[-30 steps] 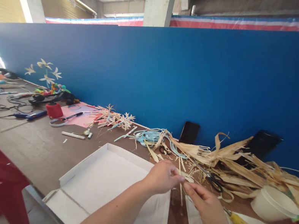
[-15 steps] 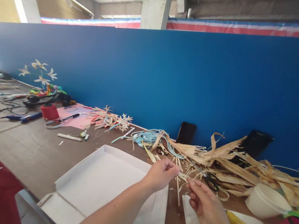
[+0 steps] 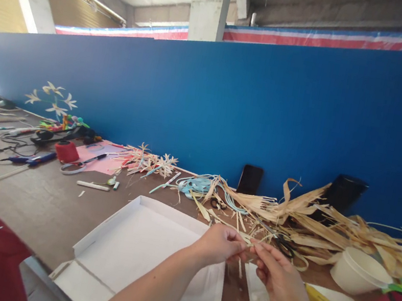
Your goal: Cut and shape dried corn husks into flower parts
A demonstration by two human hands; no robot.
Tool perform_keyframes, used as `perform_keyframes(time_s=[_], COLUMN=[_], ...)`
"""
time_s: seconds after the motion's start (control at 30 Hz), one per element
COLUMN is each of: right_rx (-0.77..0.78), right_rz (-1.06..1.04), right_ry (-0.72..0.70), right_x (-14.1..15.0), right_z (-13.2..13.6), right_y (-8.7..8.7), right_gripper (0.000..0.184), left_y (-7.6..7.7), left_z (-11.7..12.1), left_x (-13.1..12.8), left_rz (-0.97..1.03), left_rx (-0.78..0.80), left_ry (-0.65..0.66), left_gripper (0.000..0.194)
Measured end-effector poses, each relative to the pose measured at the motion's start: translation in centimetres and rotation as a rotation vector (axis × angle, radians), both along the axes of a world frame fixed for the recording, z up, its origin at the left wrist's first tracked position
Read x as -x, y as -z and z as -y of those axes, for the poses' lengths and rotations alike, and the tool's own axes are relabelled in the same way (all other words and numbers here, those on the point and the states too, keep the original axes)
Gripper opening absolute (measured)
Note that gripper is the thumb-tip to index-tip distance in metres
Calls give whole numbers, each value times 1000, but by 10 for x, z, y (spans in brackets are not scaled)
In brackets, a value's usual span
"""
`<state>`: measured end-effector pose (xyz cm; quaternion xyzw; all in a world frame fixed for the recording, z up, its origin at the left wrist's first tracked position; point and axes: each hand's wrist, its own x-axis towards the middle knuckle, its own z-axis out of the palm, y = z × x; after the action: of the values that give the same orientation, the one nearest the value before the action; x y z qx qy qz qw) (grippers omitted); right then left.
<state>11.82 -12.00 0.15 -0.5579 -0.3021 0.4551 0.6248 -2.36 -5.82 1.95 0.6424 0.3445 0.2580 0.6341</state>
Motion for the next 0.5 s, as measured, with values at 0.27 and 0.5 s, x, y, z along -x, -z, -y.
perform_keyframes(time_s=[0.27, 0.5], right_rx=[27, -9], right_rz=[255, 473], right_ry=[-10, 24], right_x=[-3, -3], right_z=[-1, -2], right_y=[5, 3], right_gripper=[33, 31], left_y=[10, 9], left_z=[-3, 0], left_x=[-2, -1], left_rz=[-97, -165], left_rx=[-183, -371], left_ry=[-47, -66], left_gripper=[31, 32])
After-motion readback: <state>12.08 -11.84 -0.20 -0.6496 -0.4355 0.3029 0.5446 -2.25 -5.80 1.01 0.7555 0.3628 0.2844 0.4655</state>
